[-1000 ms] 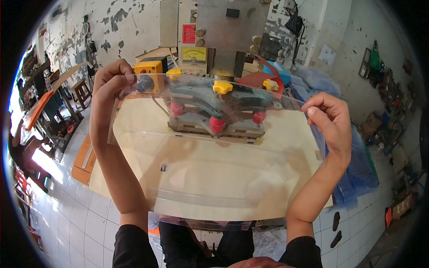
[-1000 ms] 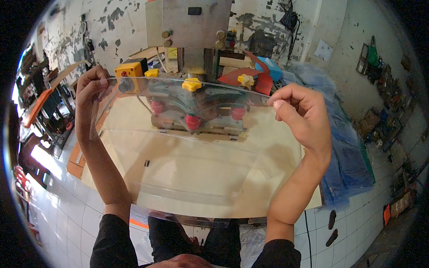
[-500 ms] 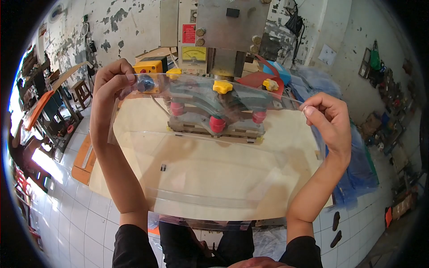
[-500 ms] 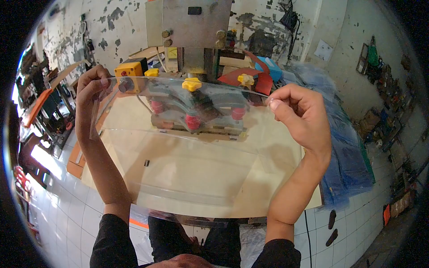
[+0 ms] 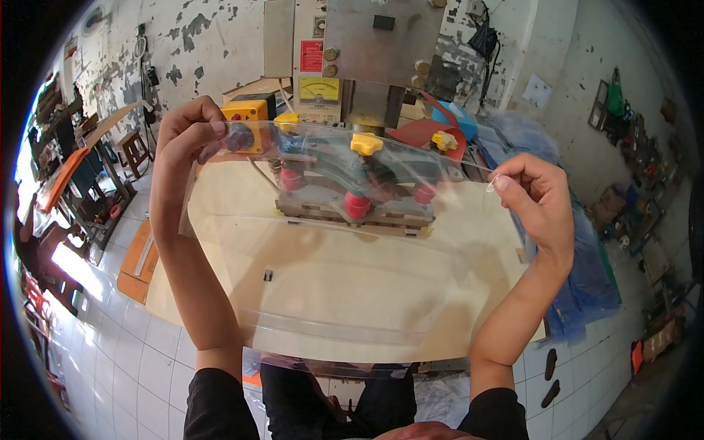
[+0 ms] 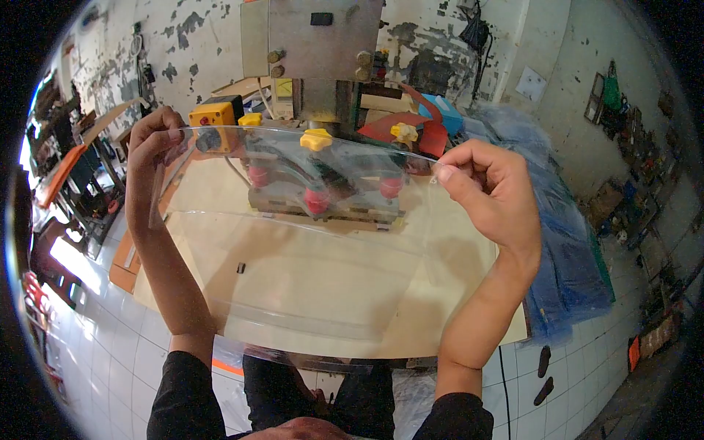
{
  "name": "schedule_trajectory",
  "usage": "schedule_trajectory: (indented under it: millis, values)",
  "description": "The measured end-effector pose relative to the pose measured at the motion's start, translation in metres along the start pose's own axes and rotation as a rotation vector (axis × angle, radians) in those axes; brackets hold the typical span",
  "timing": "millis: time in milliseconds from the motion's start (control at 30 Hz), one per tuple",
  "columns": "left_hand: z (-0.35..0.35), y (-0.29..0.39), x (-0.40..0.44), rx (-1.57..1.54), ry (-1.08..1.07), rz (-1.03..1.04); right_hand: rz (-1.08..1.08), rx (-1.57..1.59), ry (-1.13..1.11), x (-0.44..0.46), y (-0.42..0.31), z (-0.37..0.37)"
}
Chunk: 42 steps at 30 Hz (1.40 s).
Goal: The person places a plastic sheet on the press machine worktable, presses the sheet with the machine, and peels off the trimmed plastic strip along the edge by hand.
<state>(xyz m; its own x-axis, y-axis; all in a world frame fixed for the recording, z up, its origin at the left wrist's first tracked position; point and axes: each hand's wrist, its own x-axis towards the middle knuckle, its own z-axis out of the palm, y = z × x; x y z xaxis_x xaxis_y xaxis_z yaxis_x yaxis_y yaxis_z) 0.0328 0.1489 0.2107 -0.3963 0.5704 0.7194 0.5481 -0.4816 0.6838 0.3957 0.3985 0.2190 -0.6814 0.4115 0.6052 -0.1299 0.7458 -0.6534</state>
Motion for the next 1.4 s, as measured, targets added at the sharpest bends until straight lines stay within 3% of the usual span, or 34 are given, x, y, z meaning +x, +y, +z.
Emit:
schedule_trajectory:
  millis: [1133,1233,1300,1400]
  values:
    - [0.005,0.007,-0.002,0.008,0.001,-0.010,0.041,0.031,-0.084,0.000,0.005,-0.004]
    - [0.006,0.007,-0.002,0.000,0.006,-0.003,0.117,-0.012,-0.155,0.001,0.006,-0.007]
    - [0.008,0.009,-0.003,-0.007,0.017,-0.005,-0.064,-0.230,-0.196,0.002,0.012,-0.009]
    - [0.009,0.015,-0.005,0.037,0.021,-0.008,-0.070,-0.332,-0.172,0.001,0.012,-0.009]
